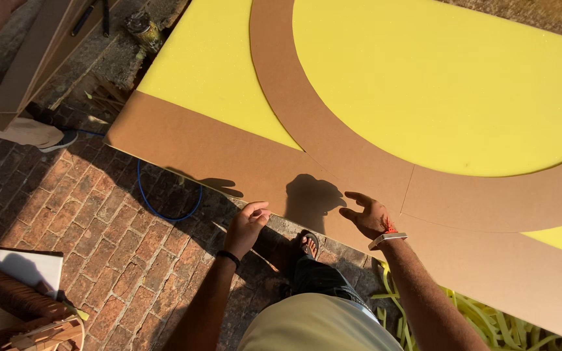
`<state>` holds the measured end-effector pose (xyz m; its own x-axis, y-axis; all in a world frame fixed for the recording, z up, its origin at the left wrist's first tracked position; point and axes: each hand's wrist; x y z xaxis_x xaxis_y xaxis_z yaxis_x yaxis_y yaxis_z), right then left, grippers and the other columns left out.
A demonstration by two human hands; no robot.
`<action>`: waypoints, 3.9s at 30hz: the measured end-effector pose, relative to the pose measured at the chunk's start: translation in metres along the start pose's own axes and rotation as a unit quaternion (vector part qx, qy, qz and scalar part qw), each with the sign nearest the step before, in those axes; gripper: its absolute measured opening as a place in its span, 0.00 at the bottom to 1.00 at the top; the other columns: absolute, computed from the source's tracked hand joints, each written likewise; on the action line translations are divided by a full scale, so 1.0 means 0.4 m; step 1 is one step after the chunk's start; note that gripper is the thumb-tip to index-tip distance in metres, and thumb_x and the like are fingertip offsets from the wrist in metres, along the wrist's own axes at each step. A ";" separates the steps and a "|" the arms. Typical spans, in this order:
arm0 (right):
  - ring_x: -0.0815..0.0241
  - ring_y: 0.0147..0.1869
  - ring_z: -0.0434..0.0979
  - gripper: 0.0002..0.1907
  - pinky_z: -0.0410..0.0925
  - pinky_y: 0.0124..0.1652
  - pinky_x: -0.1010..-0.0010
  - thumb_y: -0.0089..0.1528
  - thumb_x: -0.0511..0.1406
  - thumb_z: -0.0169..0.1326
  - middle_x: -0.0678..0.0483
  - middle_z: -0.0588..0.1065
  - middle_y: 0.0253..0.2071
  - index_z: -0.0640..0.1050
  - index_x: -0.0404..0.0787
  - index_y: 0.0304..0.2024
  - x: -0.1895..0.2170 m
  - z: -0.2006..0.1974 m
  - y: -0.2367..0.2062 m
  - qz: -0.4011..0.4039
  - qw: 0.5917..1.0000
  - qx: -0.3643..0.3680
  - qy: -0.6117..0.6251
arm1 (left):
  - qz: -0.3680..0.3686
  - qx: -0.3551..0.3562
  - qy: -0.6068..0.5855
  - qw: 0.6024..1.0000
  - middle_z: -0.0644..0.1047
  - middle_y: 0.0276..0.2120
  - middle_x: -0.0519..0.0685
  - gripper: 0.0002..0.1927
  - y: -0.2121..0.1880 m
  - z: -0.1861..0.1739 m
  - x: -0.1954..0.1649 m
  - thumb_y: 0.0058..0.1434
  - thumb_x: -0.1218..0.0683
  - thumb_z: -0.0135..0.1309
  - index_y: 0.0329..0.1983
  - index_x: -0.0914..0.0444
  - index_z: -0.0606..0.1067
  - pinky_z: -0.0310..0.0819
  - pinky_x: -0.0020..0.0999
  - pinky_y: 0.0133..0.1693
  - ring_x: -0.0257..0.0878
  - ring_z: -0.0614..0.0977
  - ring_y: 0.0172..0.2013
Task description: The person arranges curved cardboard cutout pieces on a large yellow foam board, applies hot glue to the back of the cutouts with a glue gun, and presses the pieces down onto the board, aligning them into a pattern.
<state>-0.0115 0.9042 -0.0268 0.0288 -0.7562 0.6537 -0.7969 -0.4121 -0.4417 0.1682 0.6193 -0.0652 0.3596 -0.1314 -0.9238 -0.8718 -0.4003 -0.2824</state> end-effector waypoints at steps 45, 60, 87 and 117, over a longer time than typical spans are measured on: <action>0.68 0.41 0.81 0.21 0.75 0.44 0.74 0.62 0.41 0.61 0.56 0.82 0.39 0.79 0.43 0.56 0.741 1.412 -1.138 0.487 0.471 -0.576 0.457 | 0.064 0.791 0.125 0.595 0.83 0.38 0.51 0.14 -0.423 -0.243 0.160 0.64 0.59 0.58 0.52 0.69 0.77 0.86 0.28 0.40 0.31 0.87 0.38; 0.68 0.43 0.82 0.19 0.76 0.41 0.73 0.61 0.37 0.61 0.54 0.82 0.41 0.79 0.36 0.53 0.994 2.215 -1.454 0.409 0.225 -0.726 0.505 | 0.089 0.883 0.246 0.390 0.81 0.49 0.47 0.22 -1.095 -0.568 0.462 0.62 0.61 0.56 0.60 0.62 0.73 0.77 0.31 0.52 0.34 0.81 0.52; 0.63 0.40 0.83 0.13 0.74 0.42 0.72 0.60 0.38 0.61 0.53 0.84 0.38 0.85 0.39 0.45 0.379 2.975 -1.829 0.447 -0.151 -0.683 0.558 | 0.158 0.881 0.445 0.035 0.83 0.42 0.47 0.14 -2.398 -0.289 1.296 0.66 0.56 0.57 0.53 0.67 0.77 0.78 0.28 0.47 0.33 0.83 0.44; 0.53 0.39 0.74 0.24 0.66 0.38 0.59 0.56 0.45 0.65 0.47 0.79 0.43 0.81 0.36 0.48 -0.807 3.778 -2.078 0.358 -0.394 -0.626 0.570 | 0.118 0.923 0.358 0.079 0.83 0.39 0.45 0.14 -2.605 -0.123 2.268 0.66 0.54 0.55 0.52 0.64 0.78 0.75 0.31 0.46 0.33 0.81 0.40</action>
<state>1.5534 0.7229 -0.7993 0.7966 0.3386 0.5007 0.5635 -0.1163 -0.8179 1.4192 0.8727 -0.5961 -0.3894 -0.2192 -0.8946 0.7916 0.4169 -0.4467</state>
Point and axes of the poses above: each hand's wrist, its own y-axis towards the middle knuckle, its own z-axis out of the palm, x = y × z
